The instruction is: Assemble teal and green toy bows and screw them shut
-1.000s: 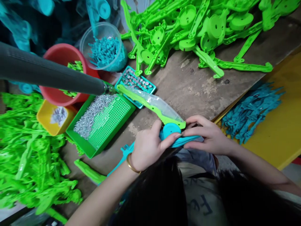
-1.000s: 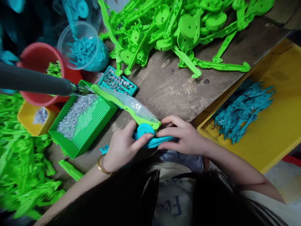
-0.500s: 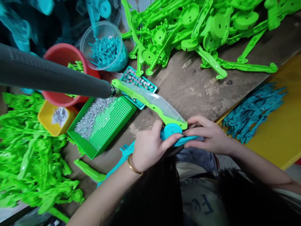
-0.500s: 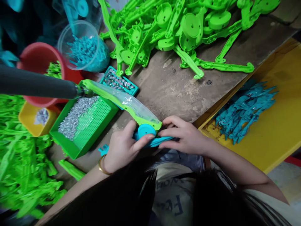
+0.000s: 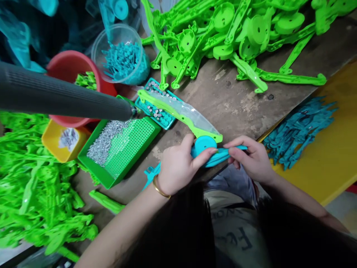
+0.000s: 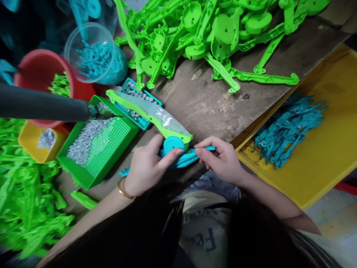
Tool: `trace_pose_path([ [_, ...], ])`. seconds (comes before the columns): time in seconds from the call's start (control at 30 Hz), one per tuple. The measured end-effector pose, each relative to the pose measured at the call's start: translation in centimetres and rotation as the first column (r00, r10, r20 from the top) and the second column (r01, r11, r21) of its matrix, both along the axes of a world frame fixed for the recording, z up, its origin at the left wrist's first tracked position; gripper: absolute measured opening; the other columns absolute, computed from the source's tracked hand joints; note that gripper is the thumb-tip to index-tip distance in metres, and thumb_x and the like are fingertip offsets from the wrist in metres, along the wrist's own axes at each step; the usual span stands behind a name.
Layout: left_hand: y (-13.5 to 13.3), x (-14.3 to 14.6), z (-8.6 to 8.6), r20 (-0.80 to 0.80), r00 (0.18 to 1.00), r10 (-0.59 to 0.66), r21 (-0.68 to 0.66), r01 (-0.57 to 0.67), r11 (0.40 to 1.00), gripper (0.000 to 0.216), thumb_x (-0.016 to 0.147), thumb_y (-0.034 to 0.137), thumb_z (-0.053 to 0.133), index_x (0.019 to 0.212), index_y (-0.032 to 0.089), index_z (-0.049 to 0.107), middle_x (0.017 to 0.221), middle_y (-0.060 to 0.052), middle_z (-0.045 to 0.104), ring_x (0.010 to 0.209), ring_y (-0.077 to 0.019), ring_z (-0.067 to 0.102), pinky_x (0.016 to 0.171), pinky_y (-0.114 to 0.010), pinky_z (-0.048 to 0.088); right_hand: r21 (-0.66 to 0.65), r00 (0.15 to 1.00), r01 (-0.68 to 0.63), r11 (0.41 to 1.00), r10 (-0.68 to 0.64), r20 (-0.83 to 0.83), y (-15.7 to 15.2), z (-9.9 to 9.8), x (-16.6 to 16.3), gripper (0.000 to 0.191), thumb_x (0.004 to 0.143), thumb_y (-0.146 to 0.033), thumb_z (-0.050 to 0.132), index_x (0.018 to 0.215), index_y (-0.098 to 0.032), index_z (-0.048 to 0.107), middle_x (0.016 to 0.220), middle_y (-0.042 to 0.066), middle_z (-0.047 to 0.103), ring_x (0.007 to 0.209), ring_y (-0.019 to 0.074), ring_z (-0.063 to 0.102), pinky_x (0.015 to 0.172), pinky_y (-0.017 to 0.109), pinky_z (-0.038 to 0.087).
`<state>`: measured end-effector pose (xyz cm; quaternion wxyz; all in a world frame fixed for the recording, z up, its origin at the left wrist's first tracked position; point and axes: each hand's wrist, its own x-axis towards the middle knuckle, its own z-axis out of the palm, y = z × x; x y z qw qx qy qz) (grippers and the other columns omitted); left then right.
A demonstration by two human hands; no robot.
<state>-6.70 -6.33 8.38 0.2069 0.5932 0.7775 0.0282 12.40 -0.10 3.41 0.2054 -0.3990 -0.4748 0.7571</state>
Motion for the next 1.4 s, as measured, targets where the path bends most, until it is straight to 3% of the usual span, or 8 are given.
trace_pose_path([
  [0.17, 0.7, 0.1, -0.2, -0.06, 0.998, 0.02, -0.016, -0.021, 1.0, 0.054, 0.088, 0.07, 0.036, 0.087, 0.019, 0.053, 0.054, 0.001, 0.054, 0.051, -0.0189, 0.058, 0.048, -0.026, 0.029, -0.128, 0.99, 0.127, 0.984, -0.134, -0.053, -0.4, -0.7, -1.2, 0.04, 0.085, -0.058, 0.055, 0.095, -0.02, 0.062, 0.058, -0.005, 0.058, 0.044, 0.0083, 0.051, 0.04, 0.02, 0.042],
  [0.33, 1.1, 0.3, -0.4, -0.02, 0.999, 0.036, 0.002, -0.036, 0.999, 0.056, 0.088, 0.071, 0.036, 0.095, 0.019, 0.054, 0.064, -0.002, 0.062, 0.06, -0.0217, 0.064, 0.051, -0.026, 0.035, 0.057, 0.948, 0.313, 0.948, -0.315, 0.043, -0.9, -1.0, -1.9, 0.038, 0.088, -0.056, 0.052, 0.078, -0.02, 0.062, 0.049, -0.006, 0.047, 0.043, 0.0073, 0.046, 0.039, 0.018, 0.033],
  [0.5, 1.3, 0.3, -0.3, 0.037, 0.995, 0.092, 0.036, -0.093, 0.995, 0.062, 0.087, 0.071, 0.037, 0.114, 0.018, 0.053, 0.075, -0.003, 0.066, 0.068, -0.0225, 0.066, 0.057, -0.026, 0.041, -0.091, 0.94, 0.334, 0.938, -0.338, -0.035, -1.3, -0.8, -2.5, 0.043, 0.087, -0.062, 0.05, 0.094, -0.022, 0.062, 0.051, -0.006, 0.049, 0.04, 0.0068, 0.043, 0.037, 0.018, 0.032],
  [0.63, 1.3, 0.3, -0.3, 0.037, 0.996, 0.082, 0.003, -0.082, 0.997, 0.068, 0.09, 0.069, 0.033, 0.132, 0.018, 0.049, 0.078, -0.005, 0.069, 0.074, -0.026, 0.069, 0.063, -0.028, 0.045, 0.093, 0.909, 0.415, 0.905, -0.417, 0.013, -0.8, -0.9, -3.0, 0.041, 0.087, -0.059, 0.053, 0.081, -0.02, 0.063, 0.046, -0.007, 0.046, 0.039, 0.0052, 0.042, 0.037, 0.017, 0.032],
  [0.8, 1.1, 0.1, -0.5, 0.053, 0.996, 0.074, 0.028, -0.076, 0.997, 0.07, 0.091, 0.068, 0.032, 0.142, 0.021, 0.043, 0.091, -0.007, 0.073, 0.084, -0.0254, 0.07, 0.072, -0.028, 0.047, -0.025, 0.95, 0.31, 0.95, -0.311, -0.03, -0.4, -1.2, -3.2, 0.047, 0.083, -0.063, 0.055, 0.099, -0.02, 0.061, 0.053, -0.007, 0.054, 0.037, 0.0071, 0.048, 0.034, 0.018, 0.04],
  [0.97, 1.2, -0.1, -0.7, 0.057, 0.996, 0.074, 0.039, -0.077, 0.996, 0.067, 0.095, 0.064, 0.023, 0.144, 0.022, 0.042, 0.098, -0.008, 0.074, 0.086, -0.0248, 0.071, 0.073, -0.029, 0.048, -0.142, 0.981, 0.085, 0.986, -0.108, -0.162, -1.4, -1.2, -4.0, 0.057, 0.073, -0.054, 0.072, 0.117, -0.023, 0.052, 0.095, 0.001, 0.069, 0.071, 0.0147, 0.069, 0.055, 0.027, 0.06],
  [1.13, 1.4, -0.3, -0.6, 0.139, 0.987, 0.075, 0.063, -0.084, 0.994, 0.062, 0.098, 0.059, 0.021, 0.141, 0.022, 0.045, 0.107, -0.008, 0.073, 0.095, -0.024, 0.069, 0.078, -0.029, 0.048, -0.114, 0.967, 0.128, 0.985, -0.149, -0.205, -1.6, -1.5, -4.8, 0.036, 0.077, -0.046, 0.071, 0.1, -0.02, 0.061, 0.092, 0.003, 0.071, 0.078, 0.0177, 0.071, 0.06, 0.028, 0.062],
  [1.4, 1.8, -0.6, -0.6, 0.218, 0.975, 0.03, 0.07, -0.046, 0.996, 0.053, 0.098, 0.055, 0.027, 0.137, 0.024, 0.047, 0.108, -0.006, 0.072, 0.098, -0.0229, 0.068, 0.081, -0.029, 0.048, -0.274, 0.951, 0.173, 0.946, -0.233, -0.204, -1.5, -1.4, -5.3, 0.041, 0.072, -0.043, 0.077, 0.104, -0.021, 0.063, 0.099, 0.002, 0.073, 0.086, 0.0193, 0.071, 0.073, 0.036, 0.062],
])
